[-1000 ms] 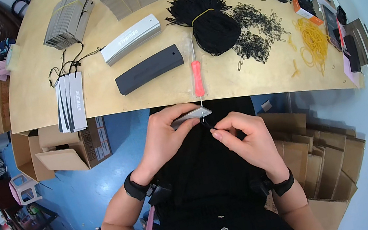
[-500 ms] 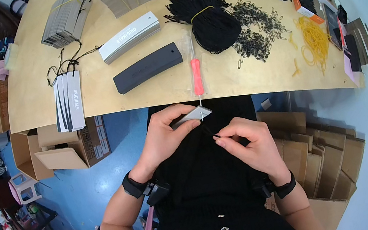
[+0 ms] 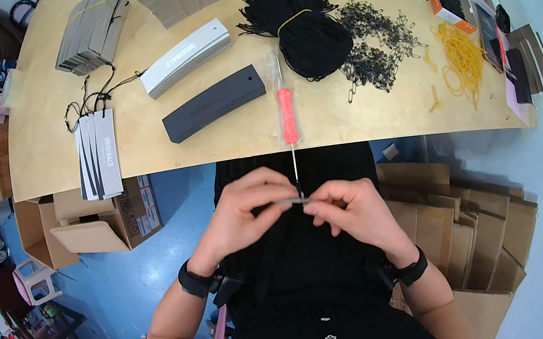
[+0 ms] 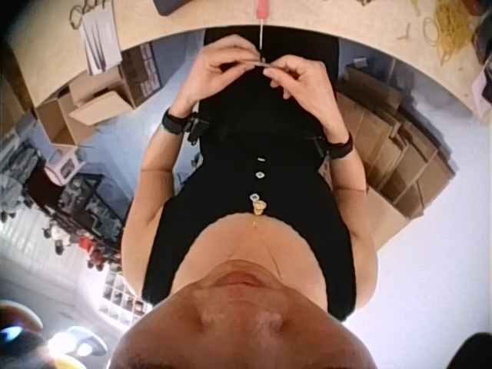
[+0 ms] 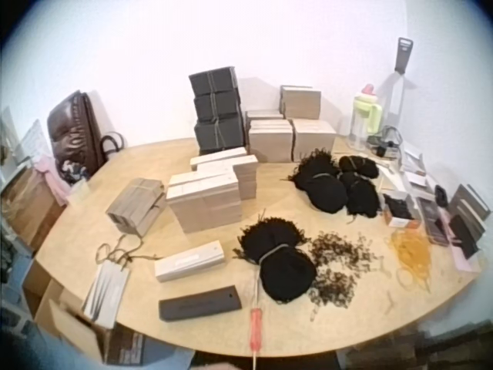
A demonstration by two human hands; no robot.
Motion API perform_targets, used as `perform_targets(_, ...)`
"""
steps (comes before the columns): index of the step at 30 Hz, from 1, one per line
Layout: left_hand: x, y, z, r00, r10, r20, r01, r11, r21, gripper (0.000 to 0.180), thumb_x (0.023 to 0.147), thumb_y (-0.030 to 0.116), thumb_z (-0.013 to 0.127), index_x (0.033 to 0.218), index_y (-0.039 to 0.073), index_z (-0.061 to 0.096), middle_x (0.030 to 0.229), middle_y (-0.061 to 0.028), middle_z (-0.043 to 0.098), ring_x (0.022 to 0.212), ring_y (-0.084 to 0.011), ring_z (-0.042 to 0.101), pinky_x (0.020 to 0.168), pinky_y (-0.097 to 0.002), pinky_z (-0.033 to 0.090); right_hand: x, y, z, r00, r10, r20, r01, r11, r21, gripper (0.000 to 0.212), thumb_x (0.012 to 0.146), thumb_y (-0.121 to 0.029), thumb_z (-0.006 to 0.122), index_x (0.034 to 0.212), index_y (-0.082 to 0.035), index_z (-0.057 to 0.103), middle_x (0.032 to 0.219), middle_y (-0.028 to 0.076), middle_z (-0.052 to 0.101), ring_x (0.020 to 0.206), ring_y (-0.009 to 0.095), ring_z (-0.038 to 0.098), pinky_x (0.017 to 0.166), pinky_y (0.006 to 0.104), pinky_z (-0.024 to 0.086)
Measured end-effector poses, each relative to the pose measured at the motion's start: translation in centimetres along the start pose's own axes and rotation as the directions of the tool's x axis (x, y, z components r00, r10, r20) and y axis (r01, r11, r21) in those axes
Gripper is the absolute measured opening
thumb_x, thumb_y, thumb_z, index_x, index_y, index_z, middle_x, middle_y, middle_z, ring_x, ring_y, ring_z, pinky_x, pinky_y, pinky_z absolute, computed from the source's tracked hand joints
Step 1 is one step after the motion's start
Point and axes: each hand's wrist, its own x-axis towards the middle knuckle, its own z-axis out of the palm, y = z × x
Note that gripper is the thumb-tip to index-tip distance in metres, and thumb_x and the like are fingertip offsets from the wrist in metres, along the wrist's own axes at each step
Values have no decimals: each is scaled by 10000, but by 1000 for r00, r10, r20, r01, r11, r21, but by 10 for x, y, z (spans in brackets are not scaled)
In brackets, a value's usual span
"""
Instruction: Attaching black string loops to white hang tags at an assembly table.
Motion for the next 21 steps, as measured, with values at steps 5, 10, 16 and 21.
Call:
perform_targets(5, -12, 29, -7, 993, -111, 38, 112, 993, -23, 272, 763, -56, 719, 1017, 42, 730, 845, -61, 643, 767, -198, 615, 666, -292, 468, -6, -24, -2, 989, -23, 148, 23, 1000, 2, 233, 876, -148, 760, 1052, -17, 681, 848, 49, 694, 551, 41, 552, 512, 210, 430)
perform_targets(10, -5, 46, -18, 996, -89, 30, 90, 996, -25, 287, 748, -60, 698, 1011, 52, 726, 798, -41, 612, 711, -177, 550, 614, -293, 413, -1, -46, -14, 971, -226, -79, 231, 971, 66, 266, 901, -73, 706, 1158, -33, 650, 940, 38, 587, 604, 40, 470, 602, 207, 398)
perform_targets(16, 0, 51, -22, 992, -97, 81, 98, 995, -7, 264, 758, -48, 697, 1005, 42, 716, 765, -39, 569, 698, -177, 528, 608, -294, 409, 13, -52, -17, 951, -303, 70, 305, 952, -25, 172, 937, -101, 671, 1072, 5, 650, 857, 28, 549, 632, 57, 489, 611, 226, 408)
perform_targets(21, -1, 50, -25, 987, -120, 111, 121, 993, -4, 246, 785, -28, 690, 1023, 32, 696, 814, -43, 564, 735, -168, 532, 641, -290, 414, 13, -50, -23, 974, -22, 226, -6, 992, 123, 160, 972, -167, 643, 965, -8, 653, 720, 12, 544, 658, 66, 516, 600, 235, 413)
